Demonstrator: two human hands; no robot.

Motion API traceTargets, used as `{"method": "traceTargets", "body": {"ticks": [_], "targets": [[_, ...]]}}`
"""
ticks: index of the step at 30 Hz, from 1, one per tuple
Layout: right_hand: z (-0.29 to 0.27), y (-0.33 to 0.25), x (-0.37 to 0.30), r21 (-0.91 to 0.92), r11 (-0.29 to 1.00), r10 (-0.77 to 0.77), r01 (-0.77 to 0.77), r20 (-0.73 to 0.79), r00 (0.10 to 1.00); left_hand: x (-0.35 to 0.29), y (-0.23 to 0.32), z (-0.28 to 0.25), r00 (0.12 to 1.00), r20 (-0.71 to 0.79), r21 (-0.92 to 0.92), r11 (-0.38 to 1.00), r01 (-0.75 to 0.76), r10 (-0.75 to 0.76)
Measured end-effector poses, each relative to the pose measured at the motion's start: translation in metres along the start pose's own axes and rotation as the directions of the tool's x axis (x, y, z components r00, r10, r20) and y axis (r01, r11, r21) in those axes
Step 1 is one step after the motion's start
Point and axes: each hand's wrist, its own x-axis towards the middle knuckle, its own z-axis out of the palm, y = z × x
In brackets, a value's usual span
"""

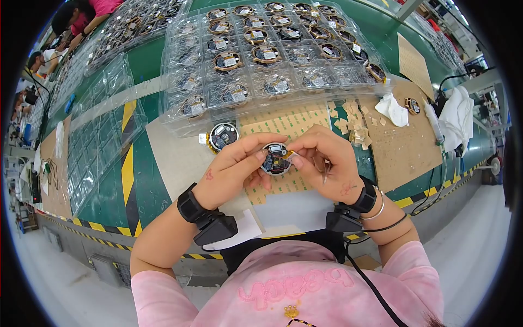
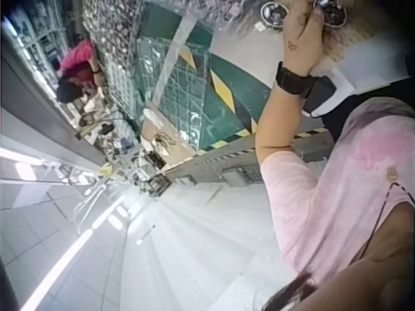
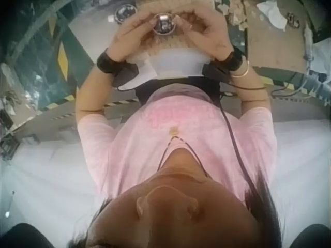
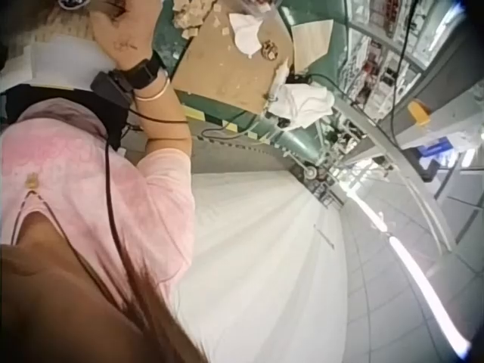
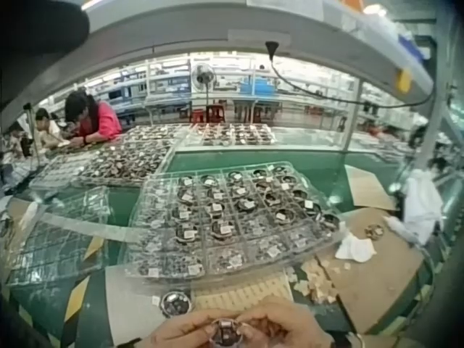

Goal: The person picks up a watch component, places a battery inside the casing, and uses tweezers to tuck the wires into the assembly. They then peel a small adhesive strip from a sheet, apply it over the battery, and press it down with the tweezers before setting the watch aside.

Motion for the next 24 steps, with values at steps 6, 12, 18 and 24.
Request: {"method": "traceTargets", "body": {"ticks": [6, 12, 18, 24], "targets": [[0.002, 0.000, -0.002, -0.061, 0.974, -0.212, 0.217, 0.086, 0.974, 0.000, 0.001, 0.004, 0.999, -0.030, -0.022, 0.999, -0.043, 0.042], [0.005, -0.001, -0.003, -0.057, 0.964, -0.254, 0.260, 0.092, 0.963, 0.001, 0.000, 0.003, 0.998, -0.005, -0.035, 0.997, -0.063, 0.063], [0.001, -0.004, -0.005, -0.012, 0.924, -0.379, 0.383, 0.122, 0.918, 0.002, 0.002, 0.003, 0.998, -0.041, -0.002, 0.999, -0.053, 0.053], [-0.028, 0.010, -0.004, 0.232, 0.949, -0.200, 0.215, -0.087, 0.976, 0.000, 0.004, 0.003, 0.999, 0.022, 0.008, 0.999, -0.035, 0.035]]}}
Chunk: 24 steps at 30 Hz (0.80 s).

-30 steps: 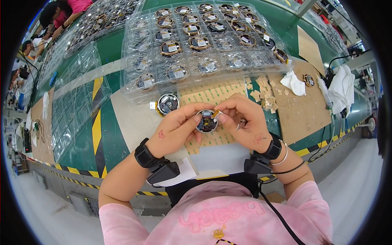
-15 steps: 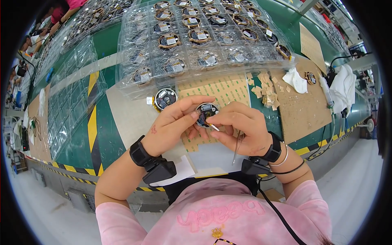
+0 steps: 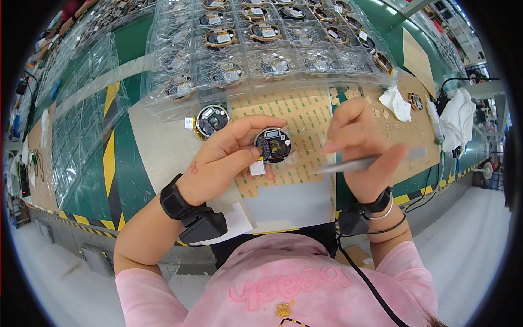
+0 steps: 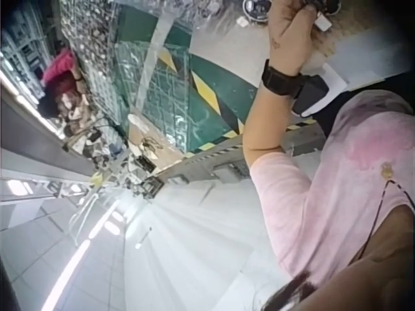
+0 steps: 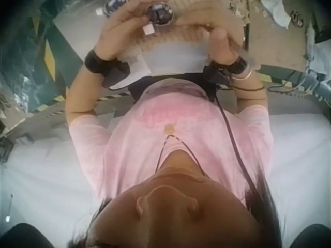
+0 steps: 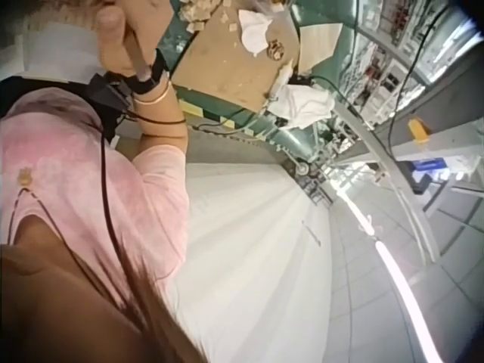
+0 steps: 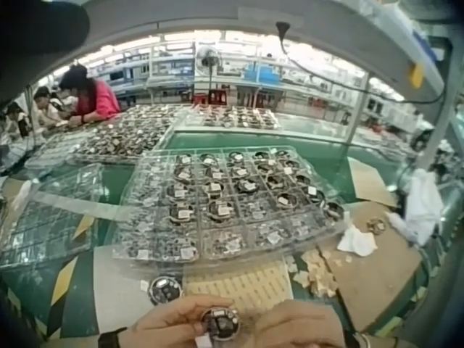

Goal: The person picks up a watch component, places a battery inside the casing, and uses tweezers to tuck the wires into the assembly. They then peel a small adhesive strip from a sheet, apply it over the battery, and press it down with the tweezers before setting the watch aside.

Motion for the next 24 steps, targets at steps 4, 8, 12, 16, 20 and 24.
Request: {"method": "traceTargets", "body": {"ticks": [4, 8, 12, 16, 20, 24], "targets": [[0.002, -0.003, -0.001, 0.151, 0.962, 0.225, -0.229, 0.046, 0.973, 0.000, -0.002, 0.002, 1.000, -0.019, 0.038, 0.999, -0.006, 0.007], [0.020, -0.012, 0.009, 0.154, 0.926, 0.344, -0.344, 0.025, 0.938, 0.001, 0.000, 0.005, 0.998, -0.057, 0.026, 0.999, 0.021, -0.019], [0.023, -0.010, 0.006, 0.047, 0.945, 0.324, -0.322, -0.037, 0.945, 0.001, -0.005, 0.005, 0.998, -0.063, -0.013, 1.000, -0.018, 0.017], [0.015, -0.011, 0.010, -0.137, 0.968, 0.223, -0.211, 0.078, 0.972, 0.001, -0.009, 0.004, 0.997, -0.044, -0.045, 0.997, -0.064, 0.062], [0.021, -0.010, 0.007, -0.005, 0.934, 0.356, -0.357, 0.062, 0.932, 0.000, -0.009, 0.004, 0.998, -0.049, -0.065, 0.997, -0.048, 0.044], [0.020, -0.011, 0.009, -0.109, 0.951, 0.297, -0.290, 0.051, 0.954, 0.000, -0.010, 0.005, 0.997, -0.059, -0.086, 0.995, -0.051, 0.046]]}}
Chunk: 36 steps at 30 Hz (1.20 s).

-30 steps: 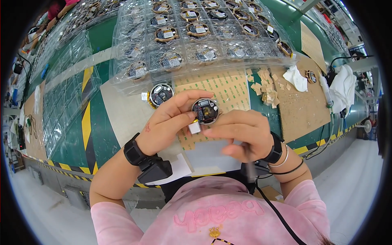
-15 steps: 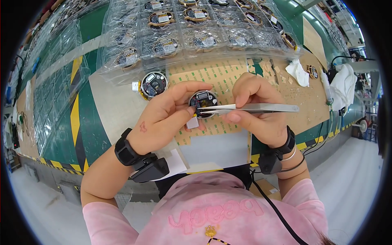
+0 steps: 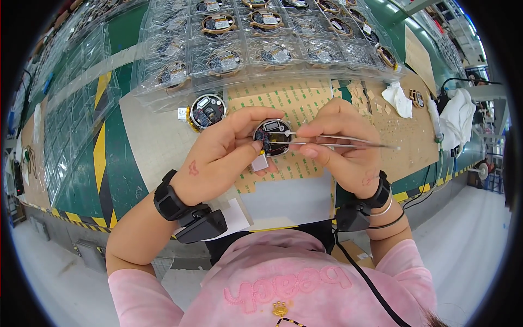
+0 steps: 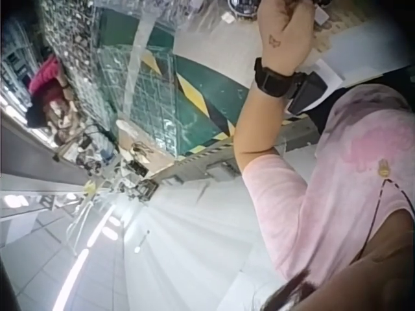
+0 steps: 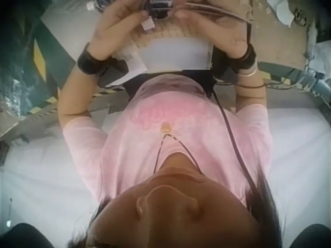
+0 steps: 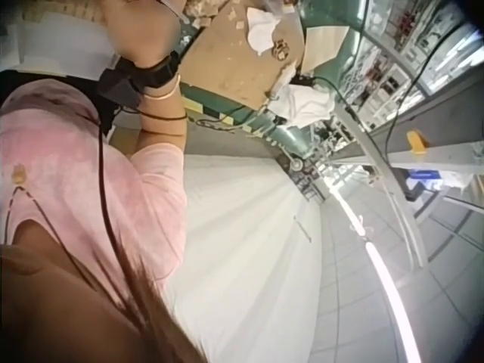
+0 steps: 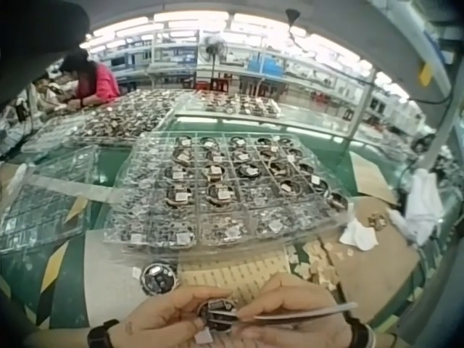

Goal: The person picks up a watch component, places a battery inside the casing, and uses tweezers to tuck the wires into the assembly. They then peel a small adhesive strip from a sheet, apply it over the battery, and press it down with the tweezers before setting the watch aside.

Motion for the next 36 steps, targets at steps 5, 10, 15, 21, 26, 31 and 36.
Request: {"method": "traceTargets", "body": {"ticks": [5, 10, 15, 21, 26, 31, 36], "targets": [[0.001, 0.005, 0.002, -0.210, 0.948, -0.234, 0.239, 0.047, 0.971, 0.001, -0.002, 0.002, 0.999, -0.025, 0.011, 1.000, -0.027, 0.027], [0.002, 0.005, 0.001, -0.268, 0.936, -0.230, 0.228, 0.024, 0.973, 0.001, -0.008, -0.001, 0.996, -0.010, 0.146, 0.985, -0.090, 0.092], [0.007, 0.007, -0.002, -0.204, 0.963, -0.188, 0.174, -0.053, 0.981, 0.000, -0.007, -0.001, 0.999, -0.004, 0.128, 0.990, -0.052, 0.053], [0.005, 0.011, -0.002, -0.240, 0.927, -0.303, 0.288, -0.026, 0.953, 0.001, -0.004, 0.002, 0.999, -0.030, 0.130, 0.991, -0.037, 0.041], [0.004, 0.011, -0.001, -0.256, 0.922, -0.307, 0.290, -0.027, 0.951, 0.001, -0.005, 0.001, 0.998, -0.039, 0.158, 0.986, -0.044, 0.051], [0.005, 0.011, -0.001, -0.268, 0.917, -0.315, 0.296, -0.030, 0.949, 0.001, -0.005, 0.001, 0.998, -0.048, 0.145, 0.989, -0.039, 0.046], [0.007, 0.009, 0.000, -0.283, 0.914, -0.314, 0.291, -0.038, 0.948, 0.001, -0.002, -0.001, 1.000, 0.008, 0.222, 0.975, -0.023, 0.022]]}}
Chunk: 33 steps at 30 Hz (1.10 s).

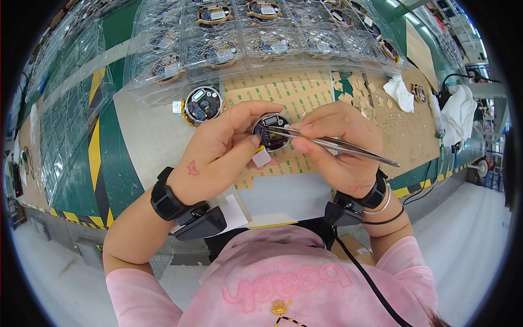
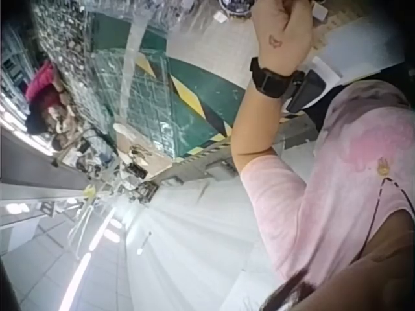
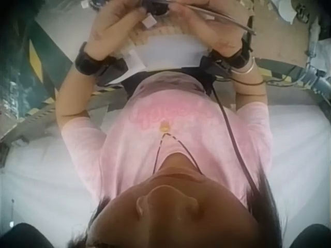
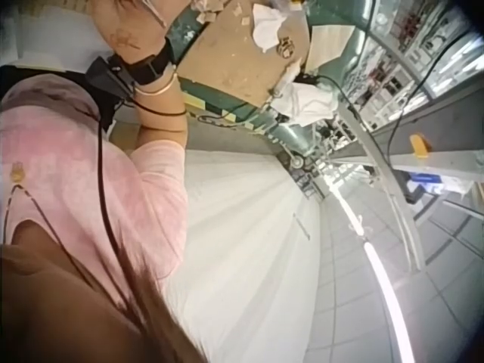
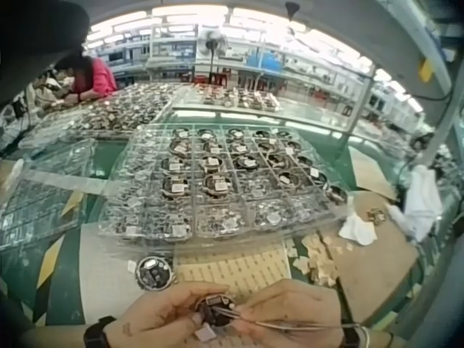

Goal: The person picks up a watch component, places a battery inside the casing, and uses tweezers to tuck the wires into the assembly. They then peel a small adhesive strip from a sheet, apply it over the battery, and press it down with the tweezers before setting the watch aside.

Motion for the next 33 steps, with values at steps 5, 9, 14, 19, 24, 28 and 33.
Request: {"method": "traceTargets", "body": {"ticks": [5, 9, 14, 19, 24, 28, 33], "targets": [[0.0013, 0.0024, -0.0011, 0.004, 1.000, -0.007, 0.007, 0.013, 1.000, 0.0004, -0.0017, 0.0021, 1.000, -0.029, -0.014, 1.000, 0.006, -0.006], [0.0001, 0.0014, -0.0006, -0.006, 0.999, -0.032, 0.032, 0.028, 0.999, -0.0003, -0.0028, 0.0045, 0.998, -0.057, -0.056, 0.998, -0.009, 0.006], [-0.0015, 0.0000, -0.0002, -0.039, 0.999, -0.032, 0.033, 0.027, 0.999, -0.0001, -0.0028, 0.0043, 0.998, -0.054, -0.071, 0.997, -0.014, 0.010], [-0.0003, 0.0013, 0.0000, -0.068, 0.995, -0.070, 0.072, 0.029, 0.997, 0.0004, -0.0043, 0.0033, 0.999, -0.045, -0.072, 0.997, -0.018, 0.015], [0.0015, 0.0006, 0.0003, -0.083, 0.991, -0.100, 0.105, 0.065, 0.993, 0.0008, -0.0074, 0.0032, 0.999, -0.037, -0.060, 0.998, -0.035, 0.033], [0.0020, 0.0001, -0.0002, -0.112, 0.986, -0.117, 0.126, 0.084, 0.990, 0.0008, -0.0046, 0.0042, 0.998, -0.058, -0.084, 0.996, -0.020, 0.015], [0.0073, 0.0033, -0.0006, -0.097, 0.984, -0.150, 0.147, -0.027, 0.988, 0.0014, -0.0019, 0.0034, 0.999, -0.049, -0.079, 0.997, 0.000, -0.004]]}}
